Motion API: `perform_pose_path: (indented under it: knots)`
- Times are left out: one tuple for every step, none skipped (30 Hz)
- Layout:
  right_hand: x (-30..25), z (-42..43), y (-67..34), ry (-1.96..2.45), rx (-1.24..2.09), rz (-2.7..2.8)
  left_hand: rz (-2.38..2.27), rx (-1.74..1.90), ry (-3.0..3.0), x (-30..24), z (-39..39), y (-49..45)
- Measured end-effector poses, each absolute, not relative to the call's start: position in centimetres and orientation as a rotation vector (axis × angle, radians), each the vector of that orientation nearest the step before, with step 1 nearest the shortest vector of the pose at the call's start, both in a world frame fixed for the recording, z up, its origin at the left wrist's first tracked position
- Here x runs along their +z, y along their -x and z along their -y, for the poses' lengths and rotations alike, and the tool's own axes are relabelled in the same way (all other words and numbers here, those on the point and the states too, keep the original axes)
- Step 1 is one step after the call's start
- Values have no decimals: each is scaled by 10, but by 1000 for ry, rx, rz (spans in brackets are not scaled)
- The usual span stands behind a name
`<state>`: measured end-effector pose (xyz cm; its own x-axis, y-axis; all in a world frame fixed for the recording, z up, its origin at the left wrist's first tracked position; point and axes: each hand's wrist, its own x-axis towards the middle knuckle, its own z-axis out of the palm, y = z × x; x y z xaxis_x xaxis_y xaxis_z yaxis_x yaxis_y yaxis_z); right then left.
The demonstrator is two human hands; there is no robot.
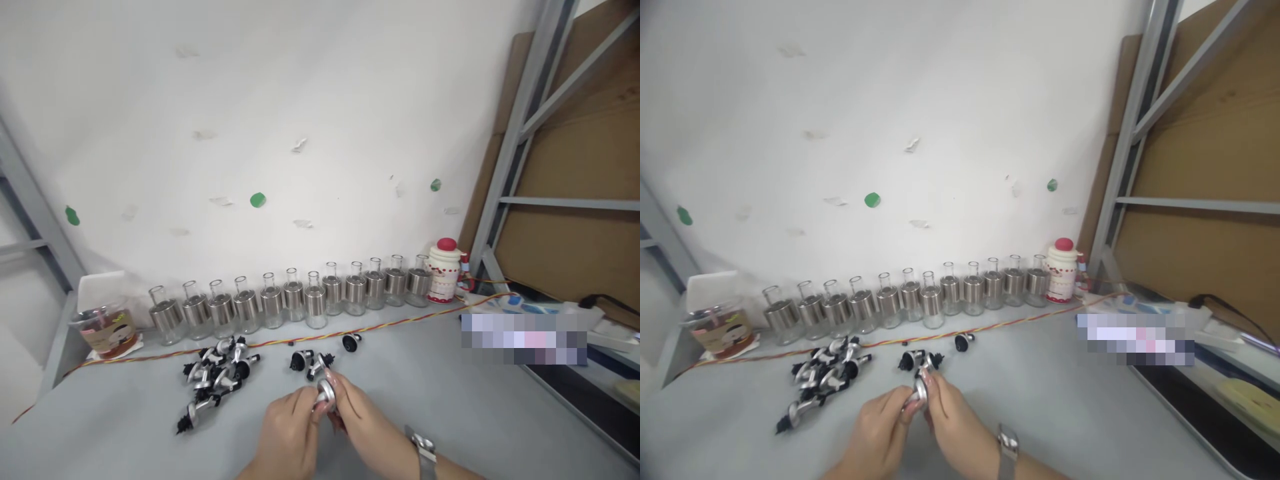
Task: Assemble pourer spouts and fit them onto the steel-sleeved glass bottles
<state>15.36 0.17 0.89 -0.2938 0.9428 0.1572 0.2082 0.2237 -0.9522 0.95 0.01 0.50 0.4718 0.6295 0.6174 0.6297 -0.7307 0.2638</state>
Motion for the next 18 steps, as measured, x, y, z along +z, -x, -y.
perform_pose_path:
  knots:
    - [10,-1,-154,1090,1112,1699,1186,-1147,2719,7,1,-10]
    - [12,0,-154,1096,1088,1717,1237,-1165,2752,9,3,-12]
    - [13,1,-155,1104,1065,1733,1308,-1193,2793,10,4,-13]
    - [14,1,-155,1113,1041,1747,1400,-1234,2843,11,5,-15]
    - [14,1,-156,1118,1016,1760,1521,-1299,2884,12,6,-17]
    - [15,1,-156,1117,990,1773,1670,-1390,2910,12,6,-20]
    - [14,1,-156,1113,963,1785,1840,-1500,2919,12,6,-23]
    - [14,0,-156,1108,936,1799,2018,-1631,2898,10,6,-25]
    - [13,-1,-156,1103,907,1813,2191,-1763,2875,9,5,-28]
    - [13,-2,-156,1096,883,1827,2328,-1878,2867,7,4,-30]
    - [12,-2,-157,1087,864,1842,2412,-2008,2839,5,2,-32]
    - [11,-3,-157,1077,847,1854,2457,-2116,2833,3,1,-34]
    - [11,-4,-157,1066,832,1859,2469,-2206,2822,2,0,-35]
    - [11,-4,-157,1055,824,1848,2449,-2284,2812,2,-1,-36]
    - [11,-5,-157,1047,827,1821,2410,-2347,2803,2,-1,-37]
    - [12,-6,-157,1044,846,1777,2365,-2402,2784,2,-1,-38]
    - [12,-7,-157,1043,889,1720,2322,-2448,2766,3,-1,-38]
    - [13,-8,-157,1041,959,1661,2293,-2489,2748,4,-2,-39]
